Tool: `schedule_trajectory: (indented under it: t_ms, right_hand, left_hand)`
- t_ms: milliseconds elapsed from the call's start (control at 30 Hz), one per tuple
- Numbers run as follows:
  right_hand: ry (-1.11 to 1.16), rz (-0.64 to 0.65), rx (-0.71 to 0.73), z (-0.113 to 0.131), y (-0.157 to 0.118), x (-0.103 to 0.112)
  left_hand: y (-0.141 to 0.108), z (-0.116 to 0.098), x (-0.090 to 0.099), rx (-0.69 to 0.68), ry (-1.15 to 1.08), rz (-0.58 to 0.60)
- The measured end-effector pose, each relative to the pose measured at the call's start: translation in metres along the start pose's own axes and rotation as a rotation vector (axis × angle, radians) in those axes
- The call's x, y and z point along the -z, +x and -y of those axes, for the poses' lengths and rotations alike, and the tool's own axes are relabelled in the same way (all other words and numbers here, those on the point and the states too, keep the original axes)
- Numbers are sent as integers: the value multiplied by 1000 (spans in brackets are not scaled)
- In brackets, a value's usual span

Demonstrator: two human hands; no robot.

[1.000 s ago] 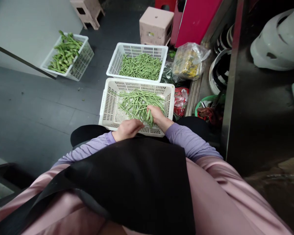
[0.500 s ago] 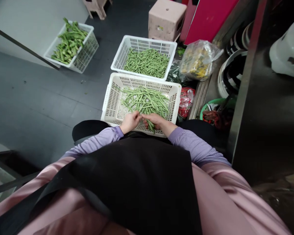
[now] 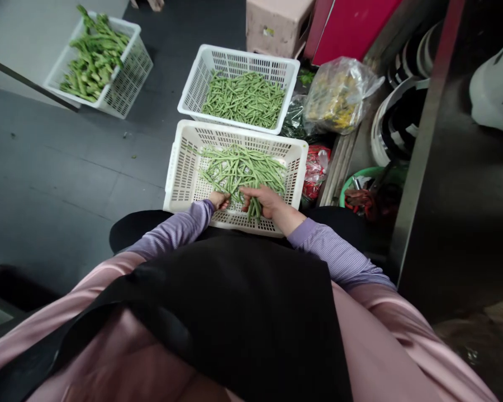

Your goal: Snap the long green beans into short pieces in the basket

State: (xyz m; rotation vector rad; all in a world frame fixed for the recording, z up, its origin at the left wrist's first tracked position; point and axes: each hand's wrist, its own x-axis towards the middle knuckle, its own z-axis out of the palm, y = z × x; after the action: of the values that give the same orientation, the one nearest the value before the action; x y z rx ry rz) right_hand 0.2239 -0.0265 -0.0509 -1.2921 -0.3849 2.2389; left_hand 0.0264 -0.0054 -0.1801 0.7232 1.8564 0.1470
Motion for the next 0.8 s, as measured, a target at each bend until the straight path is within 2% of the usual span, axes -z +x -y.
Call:
schedule_trajectory:
  t_ms: [100, 200, 267, 333, 433, 567, 633, 700, 800]
  right_hand:
    - [-45, -60, -33, -8, 4, -4]
    - [-64, -169, -18, -9, 11, -1]
    - [-112, -222, 23, -9, 16, 3]
    - [-196, -253, 98, -11, 21, 5]
    - [-276, -258, 196, -16, 25, 5]
    - [-168, -135, 149, -17, 26, 2]
    - [-105, -92, 141, -14, 25, 2]
    - [-58, -107, 207, -10, 24, 5]
    - [4, -167, 391, -4, 24, 13]
  left_hand:
    - [8, -6, -16, 31, -23, 31]
    - [7, -6, -12, 5, -14, 9]
    - [-3, -7, -4, -39, -2, -19]
    - [-21, -10, 2, -89, 9, -19]
    - [-59, -23, 8, -238, -4, 60]
    - [-109, -40, 13, -541, 17, 223]
    - [-126, -45, 15, -631, -10, 267]
    - [-137, -45, 18, -606, -110, 310]
    - [-148, -39, 22, -385, -329, 450]
